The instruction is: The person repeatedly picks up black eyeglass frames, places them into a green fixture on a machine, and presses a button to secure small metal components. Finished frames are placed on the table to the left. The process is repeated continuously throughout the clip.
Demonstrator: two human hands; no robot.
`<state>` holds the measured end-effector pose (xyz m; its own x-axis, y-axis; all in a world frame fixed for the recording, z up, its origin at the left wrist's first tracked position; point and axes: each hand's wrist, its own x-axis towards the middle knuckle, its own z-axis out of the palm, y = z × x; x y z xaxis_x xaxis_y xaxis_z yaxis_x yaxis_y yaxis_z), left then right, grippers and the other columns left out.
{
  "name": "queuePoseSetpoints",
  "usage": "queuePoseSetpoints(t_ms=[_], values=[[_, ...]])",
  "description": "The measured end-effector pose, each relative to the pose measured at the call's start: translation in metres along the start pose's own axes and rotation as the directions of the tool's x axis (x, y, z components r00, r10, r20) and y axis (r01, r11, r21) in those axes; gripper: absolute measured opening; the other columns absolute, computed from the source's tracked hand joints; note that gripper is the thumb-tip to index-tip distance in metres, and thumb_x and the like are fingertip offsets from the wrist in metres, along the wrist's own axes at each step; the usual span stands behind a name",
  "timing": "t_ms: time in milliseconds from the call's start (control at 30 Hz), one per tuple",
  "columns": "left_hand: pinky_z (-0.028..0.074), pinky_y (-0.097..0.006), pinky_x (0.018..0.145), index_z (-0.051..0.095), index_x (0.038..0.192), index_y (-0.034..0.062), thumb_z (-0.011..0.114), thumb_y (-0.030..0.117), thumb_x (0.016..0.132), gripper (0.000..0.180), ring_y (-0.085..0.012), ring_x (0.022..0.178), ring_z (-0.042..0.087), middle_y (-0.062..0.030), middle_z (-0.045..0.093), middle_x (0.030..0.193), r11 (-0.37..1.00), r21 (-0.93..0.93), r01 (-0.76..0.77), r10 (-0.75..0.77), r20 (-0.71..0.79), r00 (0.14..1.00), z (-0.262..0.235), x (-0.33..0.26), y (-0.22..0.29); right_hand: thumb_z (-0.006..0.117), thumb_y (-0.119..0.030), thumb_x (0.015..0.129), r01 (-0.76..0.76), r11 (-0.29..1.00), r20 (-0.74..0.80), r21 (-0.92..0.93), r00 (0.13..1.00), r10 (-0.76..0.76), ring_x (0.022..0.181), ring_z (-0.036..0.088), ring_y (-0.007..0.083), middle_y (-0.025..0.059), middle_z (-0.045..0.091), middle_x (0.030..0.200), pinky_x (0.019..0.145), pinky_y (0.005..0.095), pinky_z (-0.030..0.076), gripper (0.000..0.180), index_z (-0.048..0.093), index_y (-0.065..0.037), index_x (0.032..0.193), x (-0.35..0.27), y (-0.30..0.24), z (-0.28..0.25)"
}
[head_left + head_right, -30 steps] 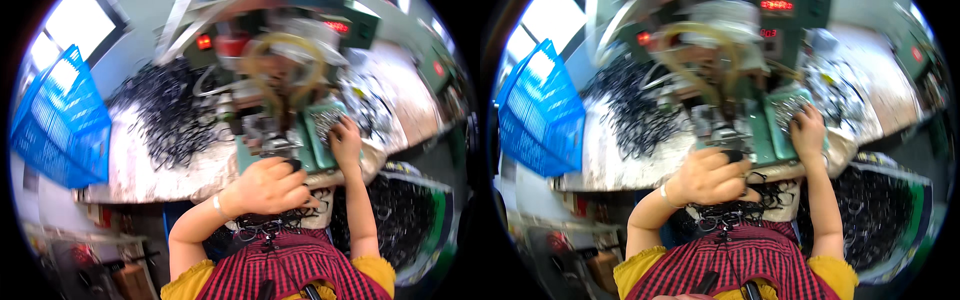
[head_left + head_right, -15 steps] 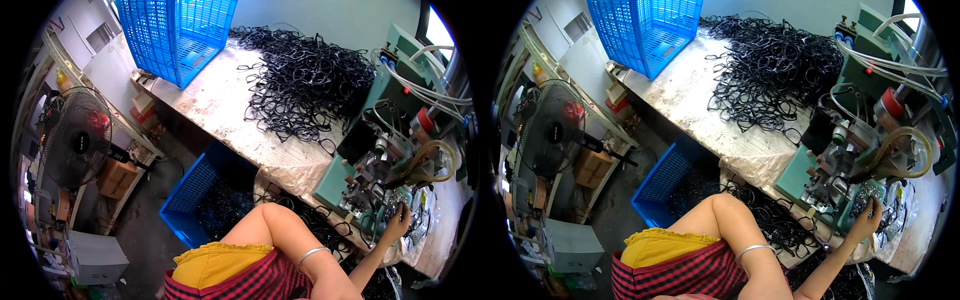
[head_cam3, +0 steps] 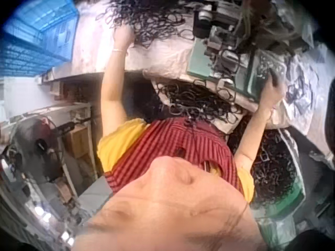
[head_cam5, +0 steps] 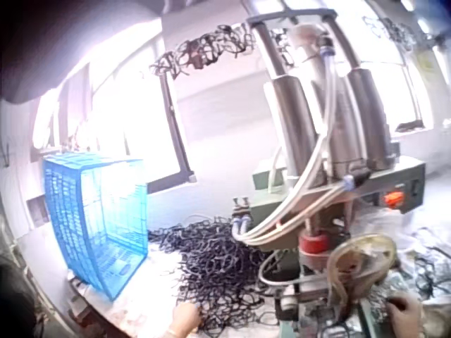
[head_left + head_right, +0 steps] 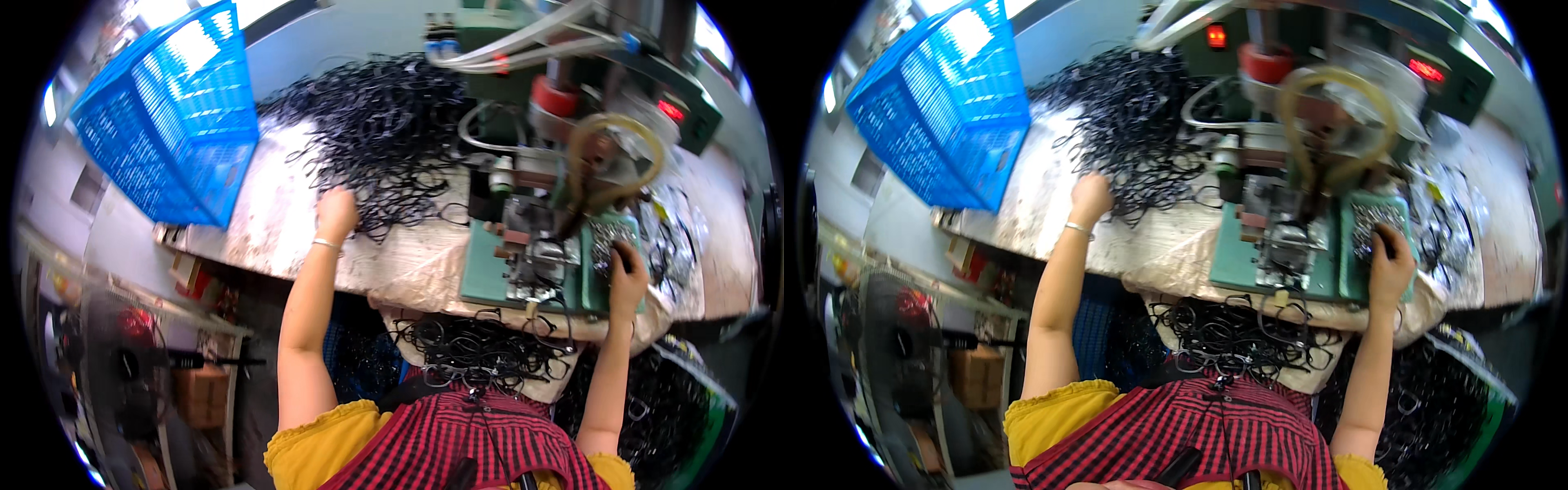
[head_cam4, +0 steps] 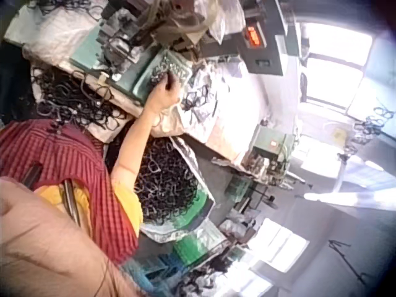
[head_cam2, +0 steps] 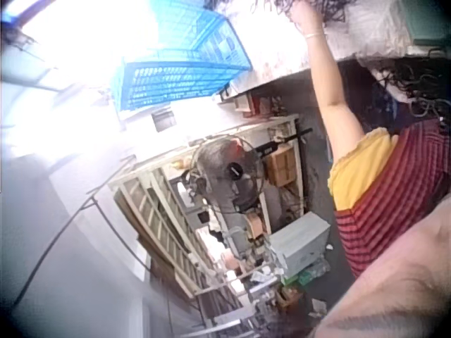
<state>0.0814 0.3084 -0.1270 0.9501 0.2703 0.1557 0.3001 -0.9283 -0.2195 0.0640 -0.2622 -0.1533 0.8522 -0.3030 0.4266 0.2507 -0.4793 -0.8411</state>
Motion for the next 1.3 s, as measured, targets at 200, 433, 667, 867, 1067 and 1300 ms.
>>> queuePoseSetpoints(t_ms=[200, 433, 667, 867, 1067, 1300], values=[[0.053, -0.046, 0.075, 0.069, 0.077, 0.0024, 0.068, 0.016, 0.077, 0.014, -0.0361, 0.085, 0.065, -0.0176, 0.065, 0.093, 0.957, -0.285, -0.054, -0.012, -0.226, 0.974, -0.028, 0.024, -0.003, 0.07, -0.001, 0.085, -0.12, 0.992, -0.049, 0.033, 0.991, 0.122, 0.088, 0.065, 0.013, 0.0044, 0.071, 0.093, 0.084, 0.0262, 0.049, 0.014, 0.072, 0.0, 0.1, -0.03, -0.031, -0.037], [0.057, -0.047, 0.083, 0.073, 0.094, 0.0017, 0.066, 0.012, 0.077, 0.02, -0.0381, 0.095, 0.07, -0.0203, 0.072, 0.103, 0.996, -0.036, -0.082, 0.083, 0.032, 0.996, 0.007, 0.03, 0.014, 0.071, -0.001, 0.079, 0.052, 0.935, 0.115, 0.351, 0.988, -0.098, 0.091, 0.067, 0.0169, 0.0088, 0.071, 0.095, 0.085, 0.0297, 0.051, 0.022, 0.068, 0.0, 0.1, -0.001, -0.116, 0.022], [0.051, -0.045, 0.072, 0.062, 0.073, -0.0015, 0.069, 0.015, 0.076, 0.018, -0.0363, 0.075, 0.061, -0.0193, 0.062, 0.08, 0.913, -0.324, -0.249, 0.168, -0.259, 0.951, -0.03, 0.027, -0.002, 0.073, -0.002, 0.08, -0.171, 0.791, 0.205, 0.587, 0.977, 0.059, 0.089, 0.062, 0.0103, 0.0042, 0.067, 0.091, 0.084, 0.025, 0.048, 0.041, 0.057, 0.002, 0.118, -0.013, -0.127, 0.044], [0.051, -0.024, 0.072, 0.069, 0.088, -0.0026, 0.059, 0.019, 0.101, 0.027, -0.0125, 0.074, 0.063, -0.0092, 0.07, 0.087, 0.076, -0.966, -0.246, -0.131, -0.254, 0.958, -0.126, -0.012, 0.054, 0.07, -0.001, 0.082, -0.295, 0.665, 0.293, 0.686, 0.949, 0.118, 0.091, 0.062, 0.0118, 0.0076, 0.071, 0.098, 0.086, 0.0259, 0.048, 0.052, 0.049, 0.004, 0.129, -0.017, -0.155, 0.039], [0.061, -0.041, 0.077, 0.053, 0.077, 0.0042, 0.072, 0.011, 0.088, 0.023, -0.0327, 0.091, 0.072, -0.0188, 0.072, 0.098, 0.316, -0.321, -0.893, 0.422, -0.795, 0.435, -0.189, -0.157, 0.164, 0.066, -0.002, 0.085, -0.118, 0.854, 0.28, 0.506, 0.959, -0.033, 0.108, 0.063, 0.0171, 0.0116, 0.069, 0.113, 0.095, 0.0319, 0.047, 0.047, 0.053, 0.002, 0.13, -0.025, -0.162, 0.014], [0.053, -0.028, 0.063, 0.054, 0.077, 0.0099, 0.082, 0.022, 0.076, 0.03, -0.0179, 0.076, 0.064, -0.0063, 0.071, 0.102, 0.09, -0.036, -0.995, 0.616, -0.783, 0.084, -0.209, -0.171, 0.233, 0.075, -0.018, 0.077, 0.142, 0.746, 0.118, -0.65, 0.989, -0.086, 0.132, 0.046, 0.0422, 0.0231, 0.059, 0.13, 0.103, 0.0484, 0.045, 0.023, 0.071, -0.006, 0.096, -0.001, -0.036, -0.004]])
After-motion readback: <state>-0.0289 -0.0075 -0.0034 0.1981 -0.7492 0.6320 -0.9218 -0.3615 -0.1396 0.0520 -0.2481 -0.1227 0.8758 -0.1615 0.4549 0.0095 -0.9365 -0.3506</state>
